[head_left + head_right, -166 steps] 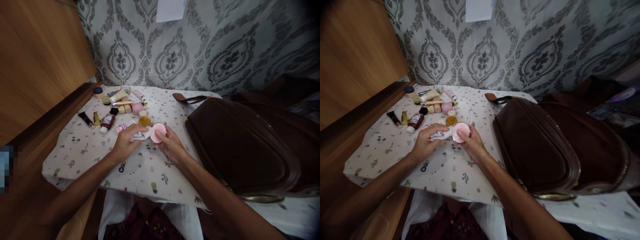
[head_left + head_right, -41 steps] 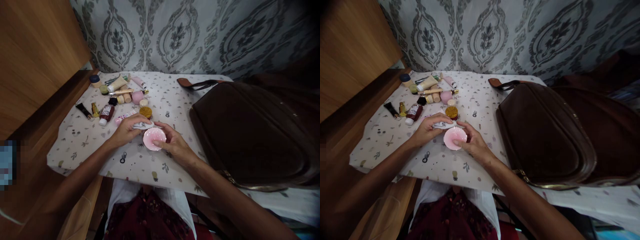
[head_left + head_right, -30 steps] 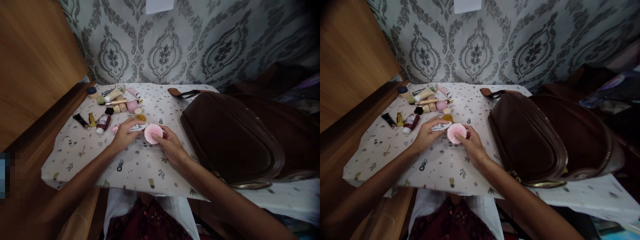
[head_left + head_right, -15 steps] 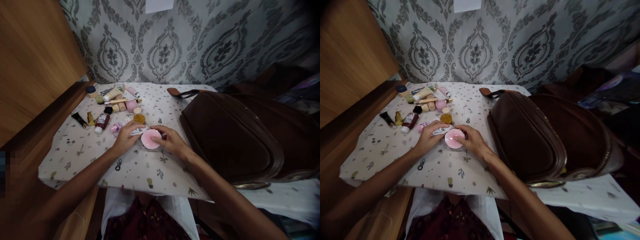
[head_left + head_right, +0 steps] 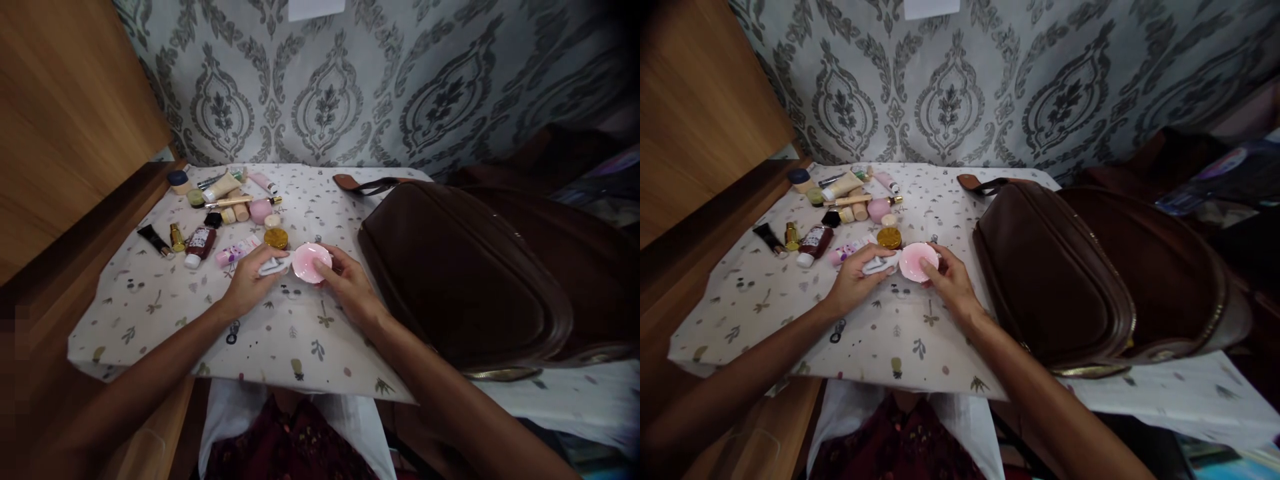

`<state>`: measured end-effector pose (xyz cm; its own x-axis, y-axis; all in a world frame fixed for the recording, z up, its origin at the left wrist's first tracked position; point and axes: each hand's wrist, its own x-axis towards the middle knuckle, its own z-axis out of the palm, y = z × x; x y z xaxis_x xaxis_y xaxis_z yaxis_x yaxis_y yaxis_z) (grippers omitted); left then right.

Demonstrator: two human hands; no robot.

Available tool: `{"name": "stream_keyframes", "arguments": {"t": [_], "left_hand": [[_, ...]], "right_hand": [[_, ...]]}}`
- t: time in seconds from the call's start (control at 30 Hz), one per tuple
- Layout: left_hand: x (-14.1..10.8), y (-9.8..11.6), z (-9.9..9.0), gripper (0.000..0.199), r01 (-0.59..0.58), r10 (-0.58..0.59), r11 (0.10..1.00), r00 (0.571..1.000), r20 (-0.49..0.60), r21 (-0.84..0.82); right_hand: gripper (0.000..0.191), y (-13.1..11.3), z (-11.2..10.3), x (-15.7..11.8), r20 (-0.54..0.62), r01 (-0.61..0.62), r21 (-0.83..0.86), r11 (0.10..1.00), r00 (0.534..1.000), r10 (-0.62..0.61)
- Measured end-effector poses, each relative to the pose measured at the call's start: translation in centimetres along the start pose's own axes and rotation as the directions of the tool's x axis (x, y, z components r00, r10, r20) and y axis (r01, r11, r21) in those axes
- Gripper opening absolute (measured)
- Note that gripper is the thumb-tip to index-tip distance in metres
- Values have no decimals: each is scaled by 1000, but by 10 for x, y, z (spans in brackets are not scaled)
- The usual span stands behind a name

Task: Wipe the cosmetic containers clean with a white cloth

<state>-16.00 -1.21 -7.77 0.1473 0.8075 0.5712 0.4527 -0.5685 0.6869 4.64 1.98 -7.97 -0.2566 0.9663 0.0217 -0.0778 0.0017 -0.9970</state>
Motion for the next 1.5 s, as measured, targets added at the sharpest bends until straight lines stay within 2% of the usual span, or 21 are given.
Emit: {"name": "stream_keyframes", "arguments": {"t": [0.13, 0.3, 0.4, 0.53, 0.63, 0.8, 1.0, 1.2, 1.3, 1.5], "left_hand": [[0, 4, 1, 18, -13, 13, 1000, 999, -36, -1], [1, 4, -1, 19, -34, 34, 999, 996, -86, -3], [0, 2, -3, 20, -19, 18, 1000, 994, -107, -3], [-1, 2, -5, 21, 33, -36, 999, 993, -116, -27], [-1, 2, -7, 22, 48, -51, 998, 992, -113, -34], [0, 3, -7, 22, 23, -24, 1000, 992, -127, -8], [-1, 9, -1, 21, -92, 98, 994, 990, -103, 66], [-7, 17, 6, 27, -224, 237, 956, 970, -50, 190], [-10, 18, 10, 32, -308, 321, 913, 947, -1, 268], [-12, 23, 17, 31, -467, 486, 774, 871, 73, 428]], "right_hand": [[46, -6, 5, -5, 33, -83, 187, 979, 996, 79], [42, -10, 8, -10, 108, -174, 377, 910, 984, 143], [53, -14, 7, -12, 156, -216, 385, 897, 974, 167], [62, -19, 7, -13, 267, -301, 293, 908, 937, 224], [54, -19, 9, -14, 328, -310, 289, 906, 921, 210], [32, -14, 11, -13, 355, -332, 425, 842, 917, 182], [20, -7, 15, -10, 256, -262, 547, 795, 957, 139], [40, -13, 22, -11, 246, -215, 512, 831, 964, 98], [42, -17, 25, -12, 260, -202, 491, 847, 962, 79], [40, -22, 29, -15, 300, -205, 509, 836, 952, 50]]}}
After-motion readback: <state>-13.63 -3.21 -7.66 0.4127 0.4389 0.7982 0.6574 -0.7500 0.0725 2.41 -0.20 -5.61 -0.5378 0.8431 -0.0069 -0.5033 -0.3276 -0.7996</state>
